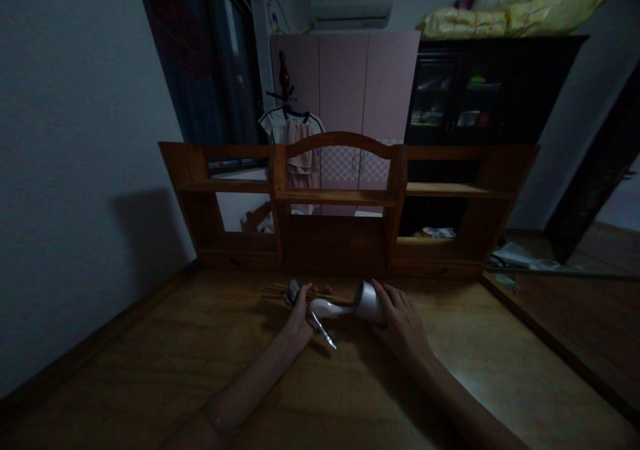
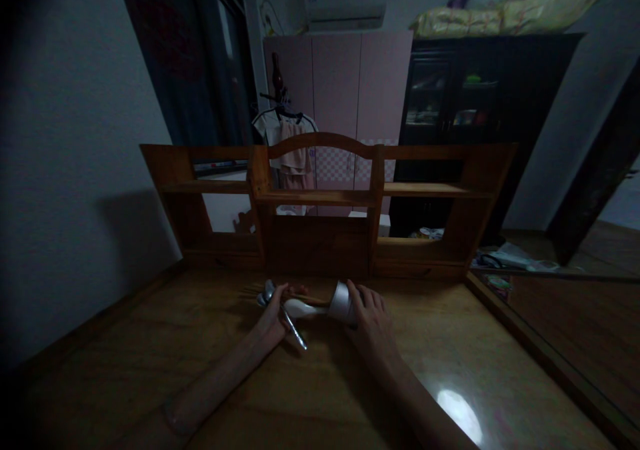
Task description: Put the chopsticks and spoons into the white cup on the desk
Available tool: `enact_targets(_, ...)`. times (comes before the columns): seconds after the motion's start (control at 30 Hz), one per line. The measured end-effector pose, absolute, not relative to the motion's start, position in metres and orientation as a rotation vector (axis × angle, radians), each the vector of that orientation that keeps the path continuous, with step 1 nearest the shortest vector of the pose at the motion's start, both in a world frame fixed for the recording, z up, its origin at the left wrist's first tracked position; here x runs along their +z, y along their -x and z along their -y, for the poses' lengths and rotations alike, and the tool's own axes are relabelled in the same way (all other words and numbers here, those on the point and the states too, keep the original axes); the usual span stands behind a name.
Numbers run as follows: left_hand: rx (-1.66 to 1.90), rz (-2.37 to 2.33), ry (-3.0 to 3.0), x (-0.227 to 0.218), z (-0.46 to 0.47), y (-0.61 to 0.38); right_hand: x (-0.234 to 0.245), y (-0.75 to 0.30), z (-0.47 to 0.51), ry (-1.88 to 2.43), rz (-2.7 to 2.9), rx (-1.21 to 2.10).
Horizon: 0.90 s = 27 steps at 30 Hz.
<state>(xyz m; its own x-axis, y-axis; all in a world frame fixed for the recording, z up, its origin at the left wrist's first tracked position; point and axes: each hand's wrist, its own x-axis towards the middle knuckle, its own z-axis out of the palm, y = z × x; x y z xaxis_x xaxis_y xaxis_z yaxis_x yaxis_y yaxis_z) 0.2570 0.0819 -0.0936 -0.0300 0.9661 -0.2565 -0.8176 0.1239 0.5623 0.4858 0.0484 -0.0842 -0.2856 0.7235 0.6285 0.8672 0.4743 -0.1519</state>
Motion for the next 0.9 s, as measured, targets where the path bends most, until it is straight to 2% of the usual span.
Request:
enact_targets(0.6, 1.301, -0.626, -0.349, -0.094, -0.073, -0.261, -0.081, -0.484, -0.044, 1.33, 2.079, -0.217)
enact_targets(0.9, 1.043, -0.468, -0.526, -0.089, -0.057, -0.268, -0.078, -0.484, -0.044, 1.332, 2.051, -0.206)
